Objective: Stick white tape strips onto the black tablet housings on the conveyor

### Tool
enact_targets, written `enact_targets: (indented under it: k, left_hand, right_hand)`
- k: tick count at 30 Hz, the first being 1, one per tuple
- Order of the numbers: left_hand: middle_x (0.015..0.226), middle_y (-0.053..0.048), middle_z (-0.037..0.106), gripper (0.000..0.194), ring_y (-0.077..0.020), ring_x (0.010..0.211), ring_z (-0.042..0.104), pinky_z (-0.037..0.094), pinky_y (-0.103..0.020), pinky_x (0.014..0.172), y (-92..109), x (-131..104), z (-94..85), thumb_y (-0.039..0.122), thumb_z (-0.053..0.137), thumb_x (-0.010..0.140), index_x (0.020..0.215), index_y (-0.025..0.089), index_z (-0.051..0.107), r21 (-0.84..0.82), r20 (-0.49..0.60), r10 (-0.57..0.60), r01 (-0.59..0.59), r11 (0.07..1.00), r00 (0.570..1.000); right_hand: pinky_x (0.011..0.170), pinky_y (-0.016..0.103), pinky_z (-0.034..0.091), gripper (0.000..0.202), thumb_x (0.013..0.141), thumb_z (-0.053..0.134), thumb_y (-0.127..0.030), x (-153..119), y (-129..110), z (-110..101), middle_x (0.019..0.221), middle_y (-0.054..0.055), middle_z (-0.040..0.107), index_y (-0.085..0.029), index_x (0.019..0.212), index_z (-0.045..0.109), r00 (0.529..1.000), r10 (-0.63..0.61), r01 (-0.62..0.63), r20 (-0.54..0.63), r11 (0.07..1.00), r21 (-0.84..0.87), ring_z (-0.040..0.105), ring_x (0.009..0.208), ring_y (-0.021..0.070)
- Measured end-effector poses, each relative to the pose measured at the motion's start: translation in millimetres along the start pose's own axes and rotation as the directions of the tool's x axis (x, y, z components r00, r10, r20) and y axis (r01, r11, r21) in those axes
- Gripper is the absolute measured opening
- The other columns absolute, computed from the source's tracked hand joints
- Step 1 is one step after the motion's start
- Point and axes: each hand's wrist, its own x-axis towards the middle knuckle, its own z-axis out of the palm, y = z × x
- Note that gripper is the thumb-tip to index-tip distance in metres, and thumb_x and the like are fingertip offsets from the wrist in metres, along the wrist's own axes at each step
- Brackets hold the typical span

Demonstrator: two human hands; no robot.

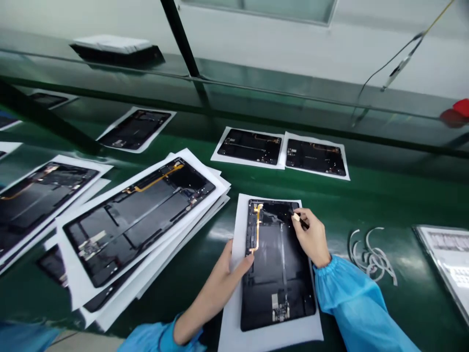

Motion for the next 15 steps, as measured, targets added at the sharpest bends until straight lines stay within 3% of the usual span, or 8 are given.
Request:
enact_targets:
  k: [3,6,9,12,15]
  left_hand:
    - [0.130,-0.010,0.060,0.051,-0.0303,0.125,0.052,0.045,-0.040,0.103,-9,12,-6.0,0.049,0.058,0.088,0.129,0.019,0.050,0.070,0.018,0.089,-0.090,0.994,0.996]
    - [0.126,-0.009,0.061,0.046,-0.0293,0.124,0.053,0.044,-0.038,0.102,-13,17,-14.1,0.048,0.053,0.092,0.129,0.020,0.049,0.080,0.073,0.108,-0.114,0.990,0.991]
    - [0.124,-0.008,0.062,0.046,-0.0284,0.123,0.054,0.044,-0.036,0.102,-14,18,-16.4,0.050,0.052,0.093,0.129,0.021,0.049,0.060,0.097,0.096,-0.102,0.993,0.991]
    - [0.125,-0.010,0.062,0.047,-0.0275,0.120,0.057,0.043,-0.034,0.102,-16,16,-12.2,0.052,0.052,0.092,0.127,0.020,0.049,0.003,0.090,0.104,-0.105,0.994,0.990]
    - [0.122,-0.011,0.064,0.049,-0.0281,0.116,0.059,0.045,-0.033,0.098,-18,15,-6.7,0.054,0.053,0.090,0.124,0.019,0.051,-0.057,0.064,0.128,-0.125,0.991,0.990]
  right_hand:
    - [0.066,0.027,0.048,0.023,0.091,0.050,-0.036,47,-9,-10,0.076,0.002,0.067,-0.020,0.088,0.067,1.000,0.028,-0.028,0.003,0.995,-0.096,0.063,0.070,0.0162]
    - [0.077,0.032,0.049,0.023,0.093,0.053,-0.034,119,-5,-30,0.094,0.009,0.070,-0.017,0.098,0.069,0.982,0.158,-0.179,-0.104,0.954,-0.240,0.066,0.086,0.0212]
    - [0.088,0.042,0.050,0.025,0.096,0.054,-0.031,181,13,-61,0.112,0.013,0.065,-0.013,0.109,0.065,0.893,0.358,-0.435,-0.273,0.840,-0.324,0.063,0.101,0.0239]
    - [0.090,0.043,0.052,0.032,0.094,0.060,-0.034,207,30,-81,0.121,0.011,0.061,-0.014,0.118,0.060,0.797,0.501,-0.598,-0.337,0.728,-0.335,0.062,0.104,0.0221]
    - [0.087,0.042,0.054,0.035,0.093,0.062,-0.035,208,35,-81,0.122,0.011,0.060,-0.014,0.121,0.058,0.786,0.533,-0.618,-0.315,0.708,-0.343,0.063,0.103,0.0221]
